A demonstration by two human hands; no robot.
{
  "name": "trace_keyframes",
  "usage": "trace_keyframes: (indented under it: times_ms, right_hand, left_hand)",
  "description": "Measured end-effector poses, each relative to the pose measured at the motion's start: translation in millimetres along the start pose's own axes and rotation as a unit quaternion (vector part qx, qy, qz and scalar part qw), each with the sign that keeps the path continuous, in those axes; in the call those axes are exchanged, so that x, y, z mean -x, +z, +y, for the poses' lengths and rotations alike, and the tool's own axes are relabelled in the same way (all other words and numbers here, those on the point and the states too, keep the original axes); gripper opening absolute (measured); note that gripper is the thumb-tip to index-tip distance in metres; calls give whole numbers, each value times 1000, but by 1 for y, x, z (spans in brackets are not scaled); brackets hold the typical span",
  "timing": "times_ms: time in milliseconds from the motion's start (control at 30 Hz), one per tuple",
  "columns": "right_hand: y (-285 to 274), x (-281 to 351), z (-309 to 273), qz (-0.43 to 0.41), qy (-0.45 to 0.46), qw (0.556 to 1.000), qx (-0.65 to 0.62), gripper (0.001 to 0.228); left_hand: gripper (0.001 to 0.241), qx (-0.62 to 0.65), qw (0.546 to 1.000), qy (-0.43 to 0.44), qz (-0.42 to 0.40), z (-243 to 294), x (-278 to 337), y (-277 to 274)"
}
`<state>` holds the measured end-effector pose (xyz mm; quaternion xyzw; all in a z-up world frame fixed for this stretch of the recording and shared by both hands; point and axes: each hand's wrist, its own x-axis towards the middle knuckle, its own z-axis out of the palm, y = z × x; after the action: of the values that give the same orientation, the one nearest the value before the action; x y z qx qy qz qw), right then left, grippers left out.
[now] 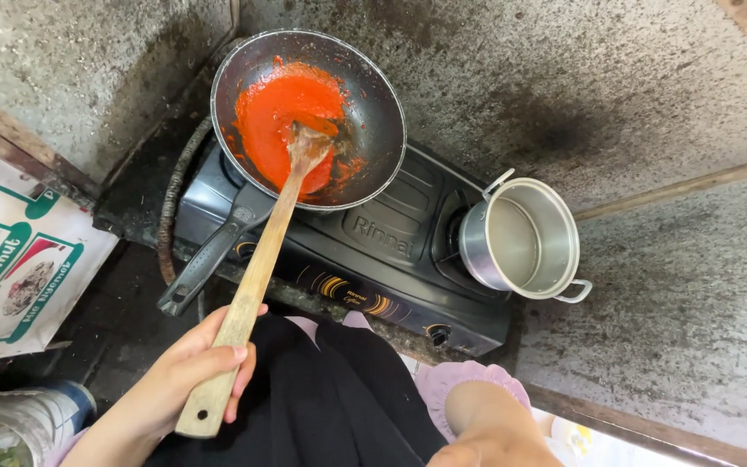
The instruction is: The person stirs a red sauce in a pan on a stove using a wooden spoon and turns a burner knob.
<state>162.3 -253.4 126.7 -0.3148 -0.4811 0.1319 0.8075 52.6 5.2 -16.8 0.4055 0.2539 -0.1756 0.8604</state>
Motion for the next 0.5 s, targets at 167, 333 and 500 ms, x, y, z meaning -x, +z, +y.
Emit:
trace_keyframes:
  times_ms: [167,333,500]
  right_hand:
    - [-2,-6,2,5,18,999,31,12]
    - [-51,-22,27,-14,160,975,151,13]
    - [-135,-9,124,107,526,812,231,44]
  left_hand:
    - [62,36,995,42,-79,-1,-16,14]
    - [57,32,995,62,-68,-9,-35,41]
    - [58,-13,999,11,-42,-6,-56,76]
